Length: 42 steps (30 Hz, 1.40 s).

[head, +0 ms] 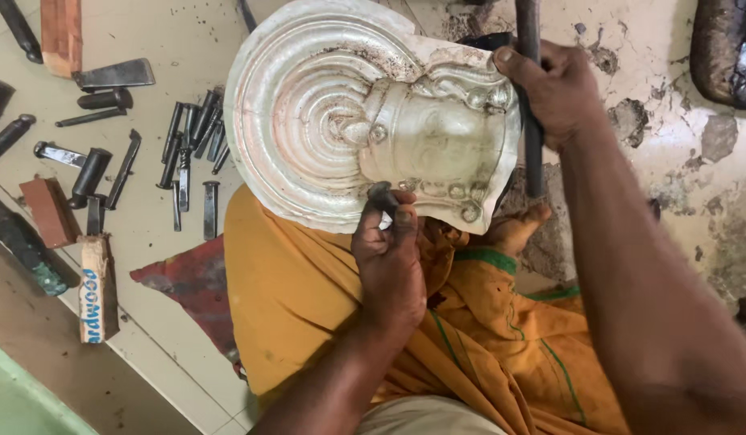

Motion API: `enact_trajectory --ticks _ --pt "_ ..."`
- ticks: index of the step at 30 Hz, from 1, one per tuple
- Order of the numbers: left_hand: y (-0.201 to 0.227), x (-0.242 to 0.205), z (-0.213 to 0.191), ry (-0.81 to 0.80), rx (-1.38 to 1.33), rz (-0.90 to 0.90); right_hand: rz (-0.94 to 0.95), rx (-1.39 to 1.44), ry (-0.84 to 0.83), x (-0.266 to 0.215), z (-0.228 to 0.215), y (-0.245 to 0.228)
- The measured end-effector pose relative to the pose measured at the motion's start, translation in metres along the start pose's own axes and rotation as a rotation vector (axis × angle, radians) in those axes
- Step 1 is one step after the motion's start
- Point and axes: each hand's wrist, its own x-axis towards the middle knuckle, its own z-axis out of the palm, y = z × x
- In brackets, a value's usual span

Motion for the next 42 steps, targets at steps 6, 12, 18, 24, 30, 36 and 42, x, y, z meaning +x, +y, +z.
enact_trajectory --ticks 6,12,18,24,30,36,42 --pt "0.017 0.030 0.010 0.142 0.056 0.044 0.088 -0.345 -0.064 0.001 -0.003 -0.037" --pt "0.034 0.030 0.014 -0.003 0.305 0.067 0.265 0.211 0.073 -0.050 -0.010 -0.011" --pt "0.066 0.091 0.023 -0.016 0.540 -0.127 0.325 0.291 -0.010 -0.053 -0.035 -0.017" --pt "0.105 0.133 0.025 -0.254 0.637 -0.243 0.461 -0.167 -0.087 -0.086 -0.039 -0.063" --pt "0.105 0.164 0.037 -0.407 0.729 -0.298 0.481 0.223 0.005 -0.112 -0.043 -0.026" --pt "0.106 0.166 0.033 -0.428 0.708 -0.285 0.441 0.221 0.060 -0.117 -0.036 -0.018" --pt "0.117 0.137 0.046 -0.150 0.704 -0.092 0.413 0.171 0.047 -0.121 -0.035 -0.017"
